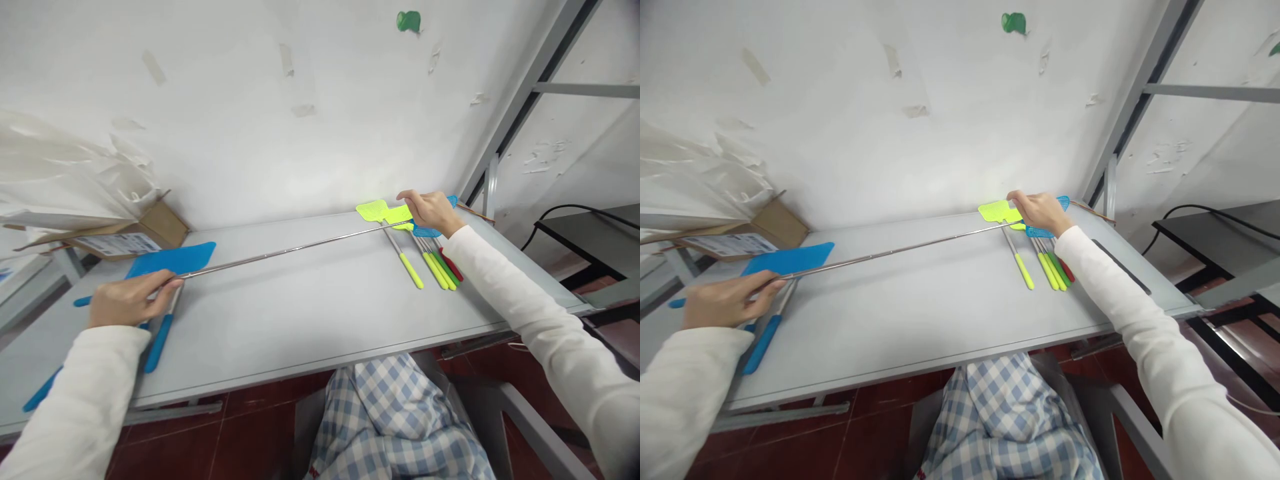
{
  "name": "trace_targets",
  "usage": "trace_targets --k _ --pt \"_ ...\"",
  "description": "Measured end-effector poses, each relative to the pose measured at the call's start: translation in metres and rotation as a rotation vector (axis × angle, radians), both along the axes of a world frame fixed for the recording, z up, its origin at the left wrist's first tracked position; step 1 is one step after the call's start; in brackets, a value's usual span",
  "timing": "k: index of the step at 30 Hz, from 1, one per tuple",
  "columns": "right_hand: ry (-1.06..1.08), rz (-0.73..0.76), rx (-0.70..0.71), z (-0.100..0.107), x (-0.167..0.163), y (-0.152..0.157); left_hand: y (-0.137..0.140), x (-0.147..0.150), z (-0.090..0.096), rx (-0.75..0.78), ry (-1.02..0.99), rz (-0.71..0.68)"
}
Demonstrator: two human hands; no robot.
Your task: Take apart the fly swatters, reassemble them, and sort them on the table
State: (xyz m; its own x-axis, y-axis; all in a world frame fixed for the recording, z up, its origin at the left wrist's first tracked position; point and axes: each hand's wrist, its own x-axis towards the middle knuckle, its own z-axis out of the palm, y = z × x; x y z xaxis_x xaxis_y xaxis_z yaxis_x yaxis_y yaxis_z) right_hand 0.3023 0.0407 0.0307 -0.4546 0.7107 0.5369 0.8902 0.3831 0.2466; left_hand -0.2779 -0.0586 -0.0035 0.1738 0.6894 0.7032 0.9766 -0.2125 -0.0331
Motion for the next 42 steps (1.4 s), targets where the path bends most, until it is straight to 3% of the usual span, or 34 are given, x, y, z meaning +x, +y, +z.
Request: trace_targets --k 6,13,17,21,26,36,39,42 --pt "0.025 -0.007 0.047 -0.006 0.003 0.000 0.008 -0.008 -0.002 -0.028 0.036 -0.035" --pt "0.115 -0.061 0.103 -0.010 0.004 0.002 0.011 0.002 0.009 0.012 0.055 -0.036" --pt "0.096 -0.121 0.057 -0.007 0.005 0.000 0.007 0.009 0.014 0.077 0.113 0.008" --pt "0.101 -0.157 0.014 -0.005 0.000 -0.004 0.010 0.022 0.013 0.010 0.112 0.068" --pt "0.120 -0.021 -0.038 -0.004 -0.036 -0.013 0.019 0.079 0.009 -0.183 0.113 0.025" --pt "0.106 0.124 -0.192 0.005 -0.133 -0.045 0.023 0.254 0.000 -0.392 0.122 -0.200" --pt "0.093 0.061 -0.225 0.005 -0.138 -0.048 0.022 0.275 -0.001 -0.419 0.145 -0.191" --pt "0.050 0.022 -0.241 0.006 -0.130 -0.047 0.023 0.277 -0.002 -0.427 0.169 -0.207"
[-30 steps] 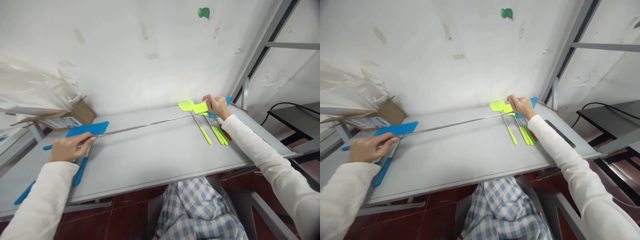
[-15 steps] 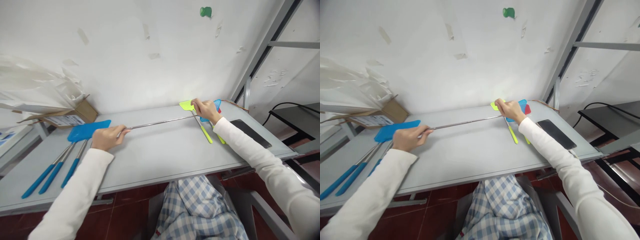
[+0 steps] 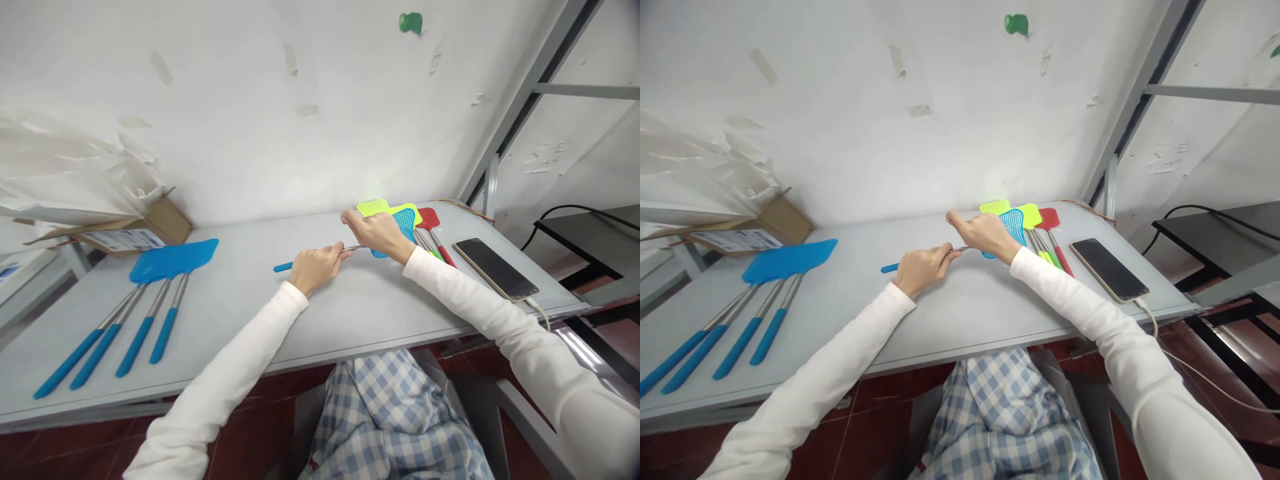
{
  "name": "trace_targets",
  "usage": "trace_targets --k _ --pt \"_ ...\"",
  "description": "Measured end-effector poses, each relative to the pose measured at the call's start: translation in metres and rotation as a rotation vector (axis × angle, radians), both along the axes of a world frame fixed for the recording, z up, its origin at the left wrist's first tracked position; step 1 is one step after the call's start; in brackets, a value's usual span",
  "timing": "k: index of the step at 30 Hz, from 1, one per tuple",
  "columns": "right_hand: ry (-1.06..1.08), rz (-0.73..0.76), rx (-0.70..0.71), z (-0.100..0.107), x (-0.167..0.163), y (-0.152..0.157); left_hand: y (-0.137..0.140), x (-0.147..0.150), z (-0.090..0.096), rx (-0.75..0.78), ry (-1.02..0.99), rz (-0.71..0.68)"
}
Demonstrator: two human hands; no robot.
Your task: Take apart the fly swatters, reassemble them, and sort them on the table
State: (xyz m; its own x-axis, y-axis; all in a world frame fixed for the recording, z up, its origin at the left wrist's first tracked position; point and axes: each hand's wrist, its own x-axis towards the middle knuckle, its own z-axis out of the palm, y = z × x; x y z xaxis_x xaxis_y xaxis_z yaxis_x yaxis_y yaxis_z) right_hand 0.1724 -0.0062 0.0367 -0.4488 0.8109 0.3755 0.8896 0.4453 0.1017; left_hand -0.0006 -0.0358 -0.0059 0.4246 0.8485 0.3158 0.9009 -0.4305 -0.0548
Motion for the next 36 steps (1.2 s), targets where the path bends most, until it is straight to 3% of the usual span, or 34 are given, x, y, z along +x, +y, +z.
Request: trace_targets --k 4,8,13,17,20,24,26,29,32,36 --pt "-0.013 0.000 0.088 0.005 0.025 0.010 0.003 -0.010 0.003 0.004 -0.004 0.013" --pt "0.095 -0.127 0.149 0.005 0.048 0.025 0.005 -0.019 0.007 0.002 -0.033 0.043" --pt "0.233 -0.152 0.212 -0.006 0.051 0.028 0.002 -0.013 0.004 -0.023 -0.036 0.051" --pt "0.239 -0.161 0.162 -0.007 0.050 0.020 -0.003 -0.008 0.004 -0.047 -0.084 0.008" --pt "0.275 -0.204 0.202 0.000 0.059 0.019 0.004 -0.015 0.012 -0.127 -0.230 -0.006" --pt "0.493 -0.192 0.373 0.011 0.075 0.025 0.031 -0.031 0.022 -0.506 -0.752 -0.011" --pt "0.573 -0.161 0.286 0.011 0.075 0.024 0.041 -0.032 0.023 -0.660 -1.140 0.015" --pt "0.569 -0.041 -0.097 -0.001 0.055 0.010 0.044 -0.016 0.019 -0.726 -1.586 -0.017" --pt "0.532 0.097 -0.407 -0.020 0.024 -0.011 0.037 0.010 0.011 -0.787 -1.698 -0.087" --pt "0.496 0.088 -0.491 -0.041 -0.001 -0.022 0.032 0.029 0.000 -0.805 -1.597 -0.086"
